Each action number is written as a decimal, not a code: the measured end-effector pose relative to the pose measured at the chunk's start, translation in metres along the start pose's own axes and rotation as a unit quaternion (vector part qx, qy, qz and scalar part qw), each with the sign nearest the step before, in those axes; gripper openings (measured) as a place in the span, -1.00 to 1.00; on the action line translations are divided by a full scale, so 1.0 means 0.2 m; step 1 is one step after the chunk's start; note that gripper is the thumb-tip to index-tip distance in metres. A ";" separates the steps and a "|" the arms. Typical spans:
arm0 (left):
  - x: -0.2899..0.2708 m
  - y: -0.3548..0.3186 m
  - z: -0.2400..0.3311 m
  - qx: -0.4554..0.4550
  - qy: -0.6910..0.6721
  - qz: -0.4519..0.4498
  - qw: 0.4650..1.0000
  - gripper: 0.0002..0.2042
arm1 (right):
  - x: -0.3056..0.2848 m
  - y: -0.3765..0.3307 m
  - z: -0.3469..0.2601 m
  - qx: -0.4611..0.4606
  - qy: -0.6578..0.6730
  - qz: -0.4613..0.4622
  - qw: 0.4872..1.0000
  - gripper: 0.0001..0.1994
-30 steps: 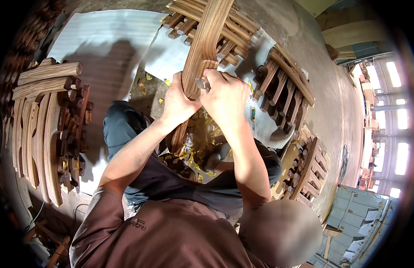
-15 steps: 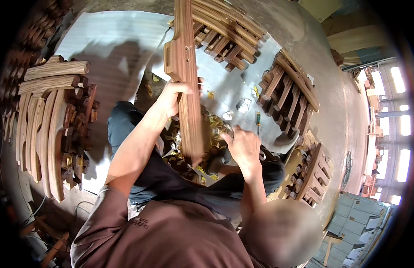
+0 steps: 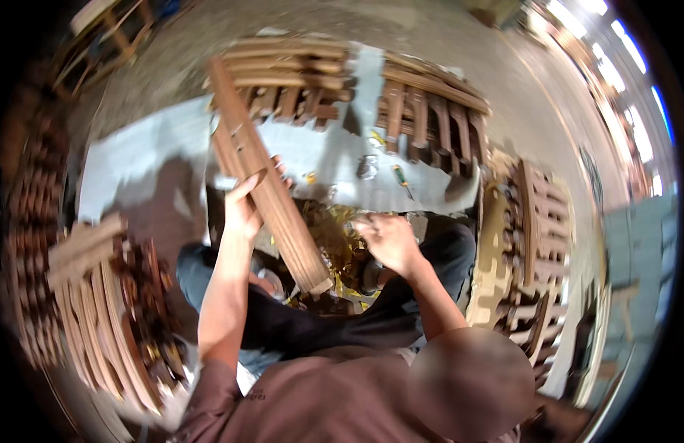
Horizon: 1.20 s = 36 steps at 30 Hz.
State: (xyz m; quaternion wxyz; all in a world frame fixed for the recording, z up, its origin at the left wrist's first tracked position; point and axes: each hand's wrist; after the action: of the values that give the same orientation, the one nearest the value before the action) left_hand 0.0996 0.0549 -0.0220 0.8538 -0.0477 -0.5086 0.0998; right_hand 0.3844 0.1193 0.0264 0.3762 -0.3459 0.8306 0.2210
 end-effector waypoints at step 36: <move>0.17 0.25 0.03 -0.203 0.495 0.099 0.839 -0.32 | -0.20 0.19 0.37 -0.031 0.054 0.240 0.969 -0.87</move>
State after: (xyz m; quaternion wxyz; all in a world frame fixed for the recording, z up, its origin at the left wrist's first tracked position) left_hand 0.1031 0.1106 0.0003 0.9486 -0.3132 -0.0194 0.0416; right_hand 0.4112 0.2070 0.0163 0.2557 -0.1594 0.9014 0.3109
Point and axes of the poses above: each hand's wrist, its own y-axis towards the middle knuckle, its own x-axis out of the palm, z = x × y, and after that the axes turned 11 degrees about -x, right-handed
